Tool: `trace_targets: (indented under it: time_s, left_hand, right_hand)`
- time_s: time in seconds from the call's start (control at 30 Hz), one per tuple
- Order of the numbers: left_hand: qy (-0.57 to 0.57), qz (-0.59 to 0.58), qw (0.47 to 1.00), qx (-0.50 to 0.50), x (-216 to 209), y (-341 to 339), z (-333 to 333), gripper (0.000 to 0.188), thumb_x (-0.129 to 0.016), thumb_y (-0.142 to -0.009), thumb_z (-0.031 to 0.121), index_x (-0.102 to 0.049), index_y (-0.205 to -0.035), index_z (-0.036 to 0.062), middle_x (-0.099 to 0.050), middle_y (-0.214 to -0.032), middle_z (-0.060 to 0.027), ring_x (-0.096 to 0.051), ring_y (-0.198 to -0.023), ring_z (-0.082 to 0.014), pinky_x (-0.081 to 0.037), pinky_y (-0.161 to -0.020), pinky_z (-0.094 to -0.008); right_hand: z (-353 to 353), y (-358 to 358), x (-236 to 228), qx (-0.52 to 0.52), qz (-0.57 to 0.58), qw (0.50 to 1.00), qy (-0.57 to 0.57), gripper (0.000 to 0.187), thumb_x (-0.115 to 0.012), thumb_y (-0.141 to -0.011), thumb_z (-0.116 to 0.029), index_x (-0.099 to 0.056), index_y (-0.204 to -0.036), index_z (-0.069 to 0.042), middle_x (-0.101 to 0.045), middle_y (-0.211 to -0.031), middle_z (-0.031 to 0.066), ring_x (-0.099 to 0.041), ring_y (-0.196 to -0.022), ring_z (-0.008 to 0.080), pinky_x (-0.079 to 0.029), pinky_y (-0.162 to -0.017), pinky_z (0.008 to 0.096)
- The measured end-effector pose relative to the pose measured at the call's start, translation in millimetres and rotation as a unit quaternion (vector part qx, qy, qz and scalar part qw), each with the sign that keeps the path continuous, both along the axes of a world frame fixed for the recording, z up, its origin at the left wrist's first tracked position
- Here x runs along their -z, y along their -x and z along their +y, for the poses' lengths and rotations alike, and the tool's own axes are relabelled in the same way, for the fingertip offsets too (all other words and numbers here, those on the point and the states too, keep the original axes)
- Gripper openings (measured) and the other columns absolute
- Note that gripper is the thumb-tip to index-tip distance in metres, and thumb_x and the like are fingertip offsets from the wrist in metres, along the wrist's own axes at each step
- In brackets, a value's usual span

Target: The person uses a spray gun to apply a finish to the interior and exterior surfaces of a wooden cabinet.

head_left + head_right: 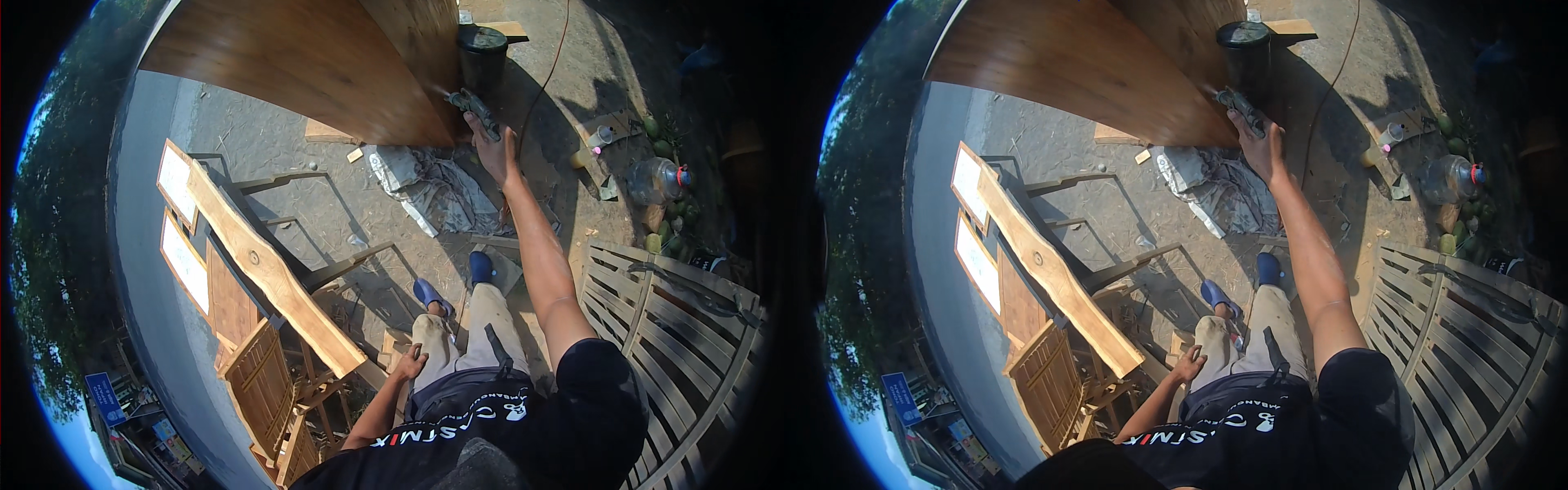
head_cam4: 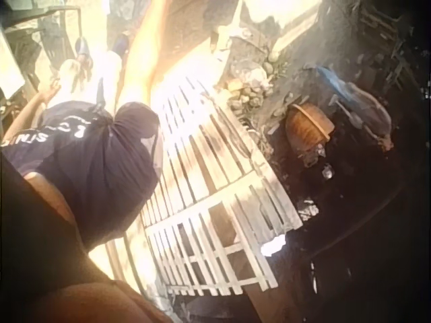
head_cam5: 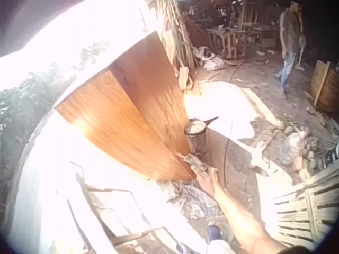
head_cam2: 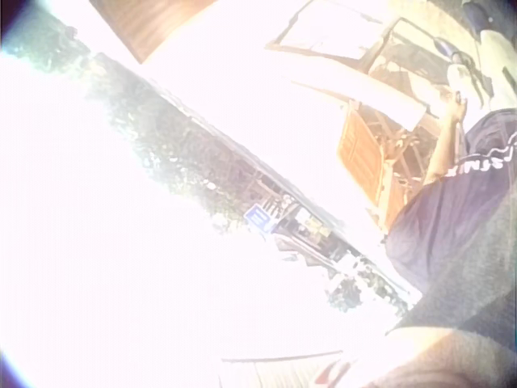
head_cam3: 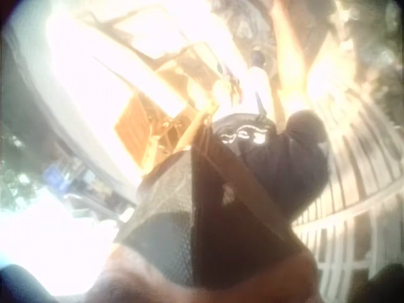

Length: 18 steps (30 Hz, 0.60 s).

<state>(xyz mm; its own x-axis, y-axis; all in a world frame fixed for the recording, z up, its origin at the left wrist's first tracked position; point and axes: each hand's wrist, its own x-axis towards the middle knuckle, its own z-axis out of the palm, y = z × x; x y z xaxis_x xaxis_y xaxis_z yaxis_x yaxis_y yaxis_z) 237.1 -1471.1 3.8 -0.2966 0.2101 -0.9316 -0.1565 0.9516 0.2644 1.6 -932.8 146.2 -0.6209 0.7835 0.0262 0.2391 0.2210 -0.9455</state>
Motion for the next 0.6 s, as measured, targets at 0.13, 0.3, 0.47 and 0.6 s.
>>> trace_targets:
  time_s: [0.13,0.3,0.47,0.6]
  left_hand:
    - [0.045,-0.015,0.996,0.079,50.0,-13.5,13.2,0.102,-0.064,-0.089,0.065,-0.017,-0.164,0.0140,-0.055,-0.135,-0.0388,-0.054,-0.130,-0.0496,-0.042,-0.111,-0.0514]
    - [0.161,-0.058,0.982,0.079,94.8,-11.7,26.1,0.116,-0.067,-0.082,0.073,0.003,-0.165,0.0332,-0.028,-0.153,-0.0402,-0.051,-0.131,-0.0544,-0.044,-0.110,-0.0554]
    - [0.264,-0.022,0.959,0.097,99.6,-3.7,58.6,0.114,-0.073,-0.080,0.068,-0.005,-0.165,0.0360,-0.039,-0.145,-0.0335,-0.050,-0.132,-0.0518,-0.044,-0.109,-0.0560]
    - [0.271,0.024,0.958,0.093,97.7,-4.9,70.0,0.110,-0.074,-0.079,0.066,-0.012,-0.164,0.0346,-0.040,-0.143,-0.0321,-0.049,-0.132,-0.0504,-0.043,-0.110,-0.0547]
  right_hand:
    - [5.9,-1.2,92.6,-0.009,-0.040,0.996,0.082,0.043,-0.072,-0.097,-0.043,-0.075,-0.113,-0.003,-0.075,-0.088,0.0199,-0.076,-0.086,0.0274,-0.054,-0.074,0.0377]
    - [13.0,2.7,224.5,0.002,-0.105,0.989,0.102,0.044,-0.071,-0.097,-0.045,-0.074,-0.108,-0.002,-0.072,-0.080,0.0210,-0.075,-0.079,0.0294,-0.053,-0.069,0.0399]
    - [15.8,11.4,356.8,0.037,-0.079,0.993,0.075,0.044,-0.071,-0.096,-0.046,-0.074,-0.105,-0.002,-0.071,-0.077,0.0224,-0.074,-0.079,0.0388,-0.054,-0.068,0.0425]
    - [20.7,15.6,444.5,0.055,-0.113,0.988,0.090,0.048,-0.069,-0.097,-0.047,-0.073,-0.104,0.000,-0.071,-0.082,0.0228,-0.071,-0.079,0.0370,-0.053,-0.071,0.0420]
